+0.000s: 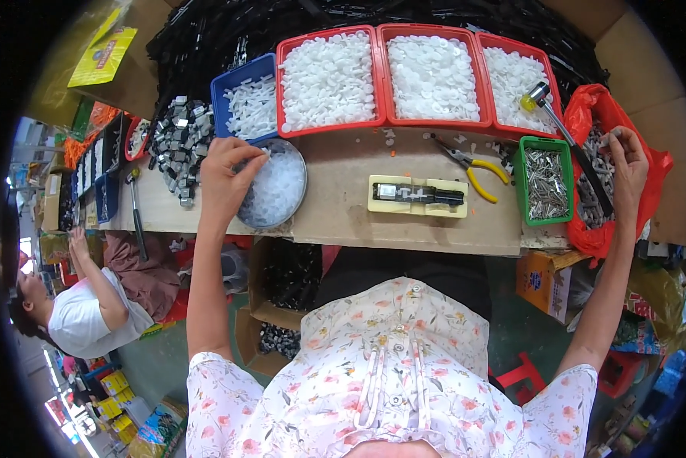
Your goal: Assemble small components by inserting plastic parts and metal pins into a housing using a jig, pliers, and a hammer.
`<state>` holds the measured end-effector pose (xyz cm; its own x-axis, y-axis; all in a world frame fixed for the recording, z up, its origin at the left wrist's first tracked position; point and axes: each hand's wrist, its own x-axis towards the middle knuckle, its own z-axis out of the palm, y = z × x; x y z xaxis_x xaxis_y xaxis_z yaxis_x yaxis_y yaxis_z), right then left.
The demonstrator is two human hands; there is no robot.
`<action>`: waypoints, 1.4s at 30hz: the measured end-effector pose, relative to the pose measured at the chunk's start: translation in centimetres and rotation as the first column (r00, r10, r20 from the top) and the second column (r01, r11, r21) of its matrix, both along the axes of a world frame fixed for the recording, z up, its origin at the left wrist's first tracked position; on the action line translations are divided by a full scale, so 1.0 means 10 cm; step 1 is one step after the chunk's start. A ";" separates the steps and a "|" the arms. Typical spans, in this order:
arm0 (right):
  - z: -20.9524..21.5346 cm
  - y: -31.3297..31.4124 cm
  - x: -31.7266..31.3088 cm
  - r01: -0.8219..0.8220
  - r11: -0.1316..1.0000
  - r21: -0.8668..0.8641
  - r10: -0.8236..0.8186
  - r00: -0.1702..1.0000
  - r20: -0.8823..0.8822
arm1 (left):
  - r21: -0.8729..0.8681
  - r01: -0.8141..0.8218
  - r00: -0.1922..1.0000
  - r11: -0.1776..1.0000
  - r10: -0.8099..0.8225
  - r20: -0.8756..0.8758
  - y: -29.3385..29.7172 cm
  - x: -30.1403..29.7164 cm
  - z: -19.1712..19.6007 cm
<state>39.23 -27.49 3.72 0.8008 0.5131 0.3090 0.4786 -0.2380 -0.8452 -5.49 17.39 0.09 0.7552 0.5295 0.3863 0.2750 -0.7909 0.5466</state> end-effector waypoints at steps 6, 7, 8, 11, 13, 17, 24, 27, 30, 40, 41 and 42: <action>0.21 0.08 -0.26 -0.019 1.000 -0.003 0.019 0.998 0.052 | 0.067 0.026 1.000 0.997 -0.027 0.014 0.00 0.03 0.02; 0.21 0.14 -0.33 -0.023 1.000 0.003 0.023 0.999 0.045 | -0.032 -0.019 0.998 0.999 0.020 0.057 -0.06 0.01 0.08; 0.23 0.21 -0.44 -0.067 0.997 0.048 0.065 0.997 0.048 | -0.131 -0.058 0.993 0.990 0.071 0.096 -0.12 0.00 0.13; 0.38 0.47 -1.03 -0.108 0.992 0.067 0.105 0.994 0.044 | -0.548 -0.084 0.979 0.832 0.171 0.109 -0.24 -0.01 0.21; 0.36 0.66 -1.37 -0.164 0.986 0.041 0.164 0.986 0.009 | -0.669 -0.003 0.965 0.743 0.179 0.194 -0.45 0.09 0.26; 0.23 1.04 -1.93 -0.363 0.927 -0.093 0.362 0.932 -0.026 | -0.849 0.209 0.930 0.485 0.170 0.326 -0.82 0.23 0.18; -0.04 1.34 -2.26 -0.507 0.862 -0.004 0.503 0.855 -0.122 | -0.894 0.407 0.885 0.187 0.160 0.436 -1.32 0.51 0.04; -0.05 1.33 -2.26 -0.473 0.880 -0.042 0.467 0.877 -0.113 | -0.903 0.393 0.900 0.173 0.129 0.416 -1.37 0.56 0.04; -0.09 1.32 -2.26 -0.486 0.873 -0.034 0.478 0.868 -0.130 | -0.907 0.389 0.907 0.161 0.105 0.408 -1.38 0.57 0.00; -0.10 1.41 -2.36 -0.445 0.878 -0.175 0.478 0.840 0.257 | -0.936 0.277 0.952 0.218 0.074 0.299 -1.39 0.52 -0.04; -0.09 1.41 -2.37 -0.403 0.884 -0.236 0.467 0.768 0.438 | -0.947 0.258 0.958 0.192 0.076 0.277 -1.39 0.52 -0.05; -0.09 1.42 -2.37 -0.405 0.883 -0.238 0.470 0.767 0.438 | -0.947 0.259 0.957 0.190 0.079 0.278 -1.39 0.51 -0.05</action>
